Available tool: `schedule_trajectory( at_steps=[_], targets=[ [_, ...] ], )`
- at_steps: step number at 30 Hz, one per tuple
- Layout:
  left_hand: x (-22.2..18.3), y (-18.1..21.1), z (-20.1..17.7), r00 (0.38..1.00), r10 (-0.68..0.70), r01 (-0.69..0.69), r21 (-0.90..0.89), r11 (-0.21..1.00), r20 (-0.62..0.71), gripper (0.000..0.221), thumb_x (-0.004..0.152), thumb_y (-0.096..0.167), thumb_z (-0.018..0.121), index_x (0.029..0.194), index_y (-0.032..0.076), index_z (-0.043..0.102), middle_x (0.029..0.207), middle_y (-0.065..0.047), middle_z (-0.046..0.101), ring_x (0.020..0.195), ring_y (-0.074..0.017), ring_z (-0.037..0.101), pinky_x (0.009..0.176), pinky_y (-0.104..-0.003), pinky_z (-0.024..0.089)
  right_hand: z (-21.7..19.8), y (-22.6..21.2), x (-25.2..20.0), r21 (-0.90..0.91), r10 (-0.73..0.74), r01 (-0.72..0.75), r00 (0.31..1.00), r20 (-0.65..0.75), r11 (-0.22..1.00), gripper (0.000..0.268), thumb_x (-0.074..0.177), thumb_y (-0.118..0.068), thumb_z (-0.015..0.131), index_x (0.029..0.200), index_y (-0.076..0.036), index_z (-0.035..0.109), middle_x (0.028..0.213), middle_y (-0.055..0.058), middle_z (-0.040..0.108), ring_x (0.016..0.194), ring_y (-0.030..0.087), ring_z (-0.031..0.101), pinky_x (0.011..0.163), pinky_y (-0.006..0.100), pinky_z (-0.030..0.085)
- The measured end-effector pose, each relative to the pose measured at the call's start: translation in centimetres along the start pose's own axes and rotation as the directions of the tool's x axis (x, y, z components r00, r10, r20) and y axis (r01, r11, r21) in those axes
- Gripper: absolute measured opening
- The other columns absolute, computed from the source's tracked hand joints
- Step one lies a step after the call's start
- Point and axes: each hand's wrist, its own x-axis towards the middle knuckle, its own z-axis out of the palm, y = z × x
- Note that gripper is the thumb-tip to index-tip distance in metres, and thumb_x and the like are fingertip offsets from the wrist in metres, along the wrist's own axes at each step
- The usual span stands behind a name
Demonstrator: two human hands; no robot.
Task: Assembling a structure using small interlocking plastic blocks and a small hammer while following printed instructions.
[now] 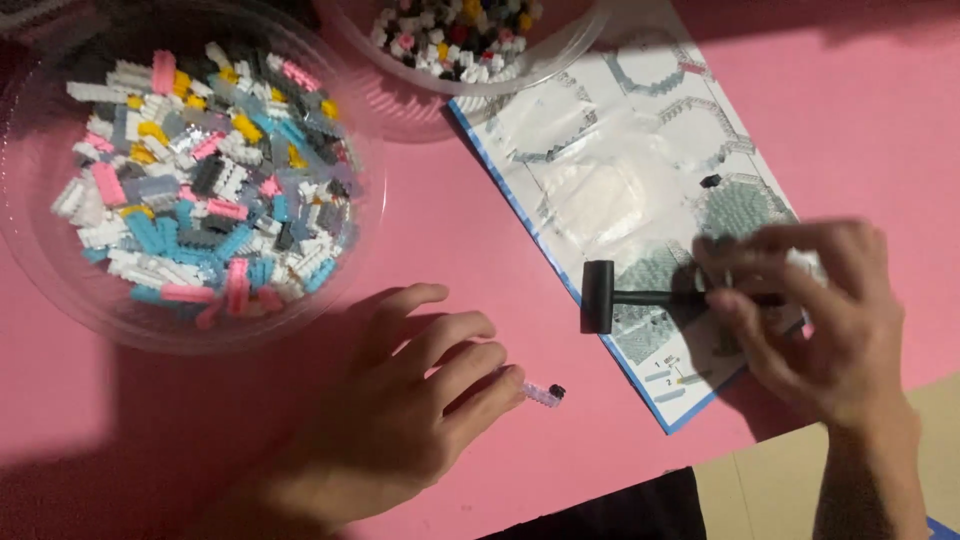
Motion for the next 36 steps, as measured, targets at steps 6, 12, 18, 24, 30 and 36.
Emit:
schedule_trajectory(
  at_steps=[6,12,18,24,30,36],
  targets=[
    [-0.3,0.1,0.0,0.998,0.031,-0.031,0.013,0.999,0.052,0.015,0.1,-0.004,0.065,0.101,0.011,0.068,0.095,-0.004,0.057,0.099,-0.0245,0.056,0.109,-0.056,0.046,1.7,1.0,4.5,0.067,0.217,-0.215,0.976,-0.022,0.974,0.024,0.107,-0.002,0.088,0.127,0.006,0.077,0.116,0.019,0.068,0.084,0.028,0.063,0.077,0.038,0.053],
    [-1.0,0.3,1.4,0.999,-0.005,0.008,-0.053,0.999,0.045,0.01,0.101,-0.001,0.064,0.1,0.006,0.071,0.091,-0.004,0.059,0.104,-0.0262,0.055,0.109,-0.06,0.042,1.3,0.0,4.8,0.078,0.111,-0.104,0.99,-0.087,0.991,0.009,0.114,0.017,0.08,0.115,0.008,0.078,0.107,0.019,0.072,0.093,0.03,0.067,0.081,0.04,0.052],
    [-0.5,0.2,0.9,1.0,0.009,-0.01,-0.042,0.999,-0.017,0.012,0.106,0.002,0.064,0.097,0.007,0.071,0.091,-0.005,0.052,0.1,-0.0258,0.058,0.108,-0.057,0.045,-2.1,-7.8,2.5,0.501,0.122,-0.156,0.987,0.101,0.851,0.005,0.085,0.001,0.073,0.089,0.002,0.071,0.089,0.011,0.078,0.091,0.025,0.085,0.086,0.031,0.065],
    [-0.3,0.7,1.3,0.997,-0.001,-0.001,-0.029,1.0,-0.08,0.014,0.109,0.008,0.073,0.095,0.007,0.071,0.086,-0.002,0.051,0.092,-0.0218,0.06,0.107,-0.053,0.05,0.2,-9.4,2.4,0.531,-0.08,-0.023,0.982,0.171,0.847,0.017,0.087,-0.011,0.08,0.097,0.0,0.071,0.087,0.01,0.072,0.072,0.02,0.071,0.066,0.03,0.06],
    [-0.6,0.7,1.5,0.999,0.006,-0.009,-0.058,0.998,-0.054,0.012,0.11,0.007,0.067,0.098,0.005,0.07,0.088,-0.003,0.052,0.093,-0.0226,0.06,0.109,-0.056,0.047,2.0,-9.5,2.3,0.463,-0.131,0.06,0.984,0.122,0.884,0.021,0.089,-0.016,0.082,0.097,-0.001,0.07,0.098,0.005,0.078,0.076,0.018,0.067,0.075,0.035,0.05],
    [-0.4,0.4,1.4,0.999,0.01,-0.014,-0.065,0.998,-0.052,0.012,0.11,0.002,0.064,0.1,0.004,0.072,0.087,-0.004,0.05,0.092,-0.0238,0.059,0.105,-0.056,0.049,1.6,-9.8,2.0,0.477,-0.043,-0.044,0.985,0.169,0.878,0.039,0.084,-0.028,0.082,0.112,-0.002,0.075,0.108,0.005,0.081,0.084,0.017,0.07,0.083,0.032,0.054]
  ],
)
